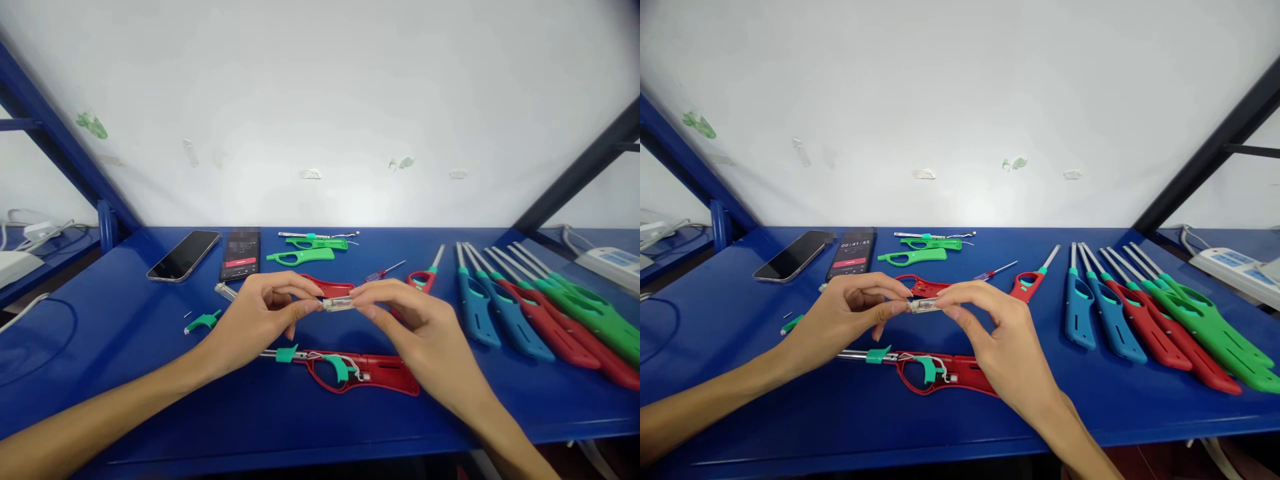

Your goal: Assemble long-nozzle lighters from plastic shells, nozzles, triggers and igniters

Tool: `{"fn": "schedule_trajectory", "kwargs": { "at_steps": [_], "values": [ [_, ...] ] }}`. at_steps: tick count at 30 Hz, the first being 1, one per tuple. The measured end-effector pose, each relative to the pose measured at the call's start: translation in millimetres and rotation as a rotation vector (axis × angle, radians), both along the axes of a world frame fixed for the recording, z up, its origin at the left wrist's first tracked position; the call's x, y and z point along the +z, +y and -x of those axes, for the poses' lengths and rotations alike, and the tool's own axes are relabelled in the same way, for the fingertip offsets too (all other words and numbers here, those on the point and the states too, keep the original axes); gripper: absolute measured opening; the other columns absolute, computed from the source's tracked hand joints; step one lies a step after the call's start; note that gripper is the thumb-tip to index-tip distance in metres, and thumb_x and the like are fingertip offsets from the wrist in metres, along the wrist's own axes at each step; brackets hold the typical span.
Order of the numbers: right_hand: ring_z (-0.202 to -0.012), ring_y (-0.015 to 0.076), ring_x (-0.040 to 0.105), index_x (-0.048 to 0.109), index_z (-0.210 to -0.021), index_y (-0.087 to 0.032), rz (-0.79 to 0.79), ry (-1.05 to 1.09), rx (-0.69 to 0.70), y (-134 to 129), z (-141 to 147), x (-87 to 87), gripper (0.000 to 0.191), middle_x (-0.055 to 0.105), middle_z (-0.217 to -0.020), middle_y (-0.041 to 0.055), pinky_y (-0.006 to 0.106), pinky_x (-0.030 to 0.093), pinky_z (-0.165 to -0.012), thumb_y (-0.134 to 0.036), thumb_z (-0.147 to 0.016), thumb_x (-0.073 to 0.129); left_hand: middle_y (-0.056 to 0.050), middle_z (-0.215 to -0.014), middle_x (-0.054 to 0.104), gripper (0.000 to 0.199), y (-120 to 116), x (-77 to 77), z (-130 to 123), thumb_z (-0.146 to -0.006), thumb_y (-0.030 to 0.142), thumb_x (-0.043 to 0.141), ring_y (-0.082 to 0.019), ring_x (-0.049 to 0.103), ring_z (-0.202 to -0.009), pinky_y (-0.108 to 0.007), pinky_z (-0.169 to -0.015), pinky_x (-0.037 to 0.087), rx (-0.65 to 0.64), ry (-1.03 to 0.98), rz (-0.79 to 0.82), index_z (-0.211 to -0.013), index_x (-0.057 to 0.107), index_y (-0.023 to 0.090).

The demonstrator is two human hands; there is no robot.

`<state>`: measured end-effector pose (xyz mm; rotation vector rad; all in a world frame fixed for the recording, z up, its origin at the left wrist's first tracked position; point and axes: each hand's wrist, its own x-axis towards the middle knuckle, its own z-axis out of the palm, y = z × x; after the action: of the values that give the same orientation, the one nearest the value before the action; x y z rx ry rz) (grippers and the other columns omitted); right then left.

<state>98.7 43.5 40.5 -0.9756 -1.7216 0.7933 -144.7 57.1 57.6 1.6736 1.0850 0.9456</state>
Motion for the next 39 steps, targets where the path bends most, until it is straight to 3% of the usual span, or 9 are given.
{"fn": "schedule_trajectory", "kwargs": {
  "at_steps": [8, 14, 18, 23, 26, 30, 33, 39],
  "values": [
    [-0.106, 0.0178, 0.071, 0.078, -0.112, -0.036, -0.013, -0.127, 0.035, 0, 1, -1.6, 0.014, 0.077, -0.115, -0.0041, 0.032, 0.056, -0.096, -0.032, -0.1, 0.072, 0.001, -0.076, 0.069, 0.017, -4, -1.2, -2, -0.092, 0.038, 0.078, -0.006, 0.057, -0.05, -0.016, -0.045, 0.042, -0.029, -0.001, 0.019, -0.094, 0.078, 0.02],
    [-0.084, 0.0144, 0.072, 0.078, -0.104, -0.035, 0.03, -0.11, -0.02, -2, 3, -0.9, 0.009, 0.08, -0.1, -0.0071, 0.026, 0.058, -0.079, -0.034, -0.096, 0.077, 0.003, -0.075, 0.068, 0.016, -7, -0.9, -3, -0.092, 0.037, 0.078, -0.005, 0.056, -0.05, -0.015, -0.045, 0.042, -0.002, 0.008, -0.013, -0.093, 0.079, 0.021],
    [-0.094, 0.0141, 0.074, 0.077, -0.107, -0.033, -0.004, -0.151, -0.027, -2, 3, -1.3, 0.01, 0.081, -0.106, -0.0073, 0.025, 0.057, -0.085, -0.033, -0.098, 0.074, 0.002, -0.079, 0.071, 0.011, -8, -0.6, -4, -0.091, 0.033, 0.079, -0.004, 0.056, -0.051, -0.017, -0.047, 0.042, 0.035, 0.019, -0.07, -0.09, 0.08, 0.022],
    [-0.099, 0.0115, 0.074, 0.076, -0.115, -0.03, -0.176, -0.241, -0.034, 0, 1, -5.8, 0.016, 0.08, -0.109, -0.0064, 0.022, 0.054, -0.09, -0.025, -0.102, 0.068, 0.006, -0.066, 0.063, 0.008, -9, -2.8, -5, -0.09, 0.03, 0.079, -0.004, 0.044, -0.051, -0.018, -0.047, 0.034, 0.059, 0.021, -0.137, -0.086, 0.078, 0.023],
    [-0.1, 0.011, 0.074, 0.076, -0.117, -0.028, -0.229, -0.266, -0.029, 1, 2, -8.0, 0.019, 0.08, -0.11, -0.0048, 0.02, 0.054, -0.092, -0.02, -0.102, 0.067, 0.006, -0.066, 0.064, 0.014, -11, -5.5, -4, -0.091, 0.032, 0.078, -0.005, 0.041, -0.052, -0.018, -0.048, 0.033, 0.057, 0.006, -0.15, -0.085, 0.07, 0.022],
    [-0.099, 0.01, 0.073, 0.076, -0.116, -0.029, -0.215, -0.238, -0.013, 2, 3, -8.2, 0.02, 0.08, -0.11, -0.0064, 0.019, 0.054, -0.09, -0.018, -0.102, 0.067, 0.004, -0.082, 0.074, 0.028, -13, -8.5, -2, -0.096, 0.032, 0.074, -0.008, 0.052, -0.058, -0.021, -0.052, 0.039, 0.012, -0.028, -0.161, -0.084, 0.05, 0.022],
    [-0.098, 0.0099, 0.073, 0.076, -0.114, -0.032, -0.184, -0.209, 0.025, 3, 2, -7.9, 0.02, 0.08, -0.109, -0.0085, 0.02, 0.054, -0.09, -0.019, -0.102, 0.068, 0.003, -0.084, 0.074, 0.036, -15, -9.5, 0, -0.098, 0.031, 0.071, -0.009, 0.059, -0.064, -0.023, -0.054, 0.042, -0.036, -0.027, -0.183, -0.08, 0.041, 0.023],
    [-0.093, 0.0105, 0.073, 0.078, -0.109, -0.034, -0.068, -0.173, 0.063, 1, 2, -6.1, 0.019, 0.08, -0.103, -0.0097, 0.022, 0.054, -0.085, -0.02, -0.101, 0.068, 0.003, -0.079, 0.069, 0.039, -21, -8.2, -3, -0.099, 0.02, 0.063, -0.009, 0.058, -0.064, -0.021, -0.054, 0.044, -0.076, -0.014, -0.324, -0.077, 0.032, 0.024]
  ]
}}
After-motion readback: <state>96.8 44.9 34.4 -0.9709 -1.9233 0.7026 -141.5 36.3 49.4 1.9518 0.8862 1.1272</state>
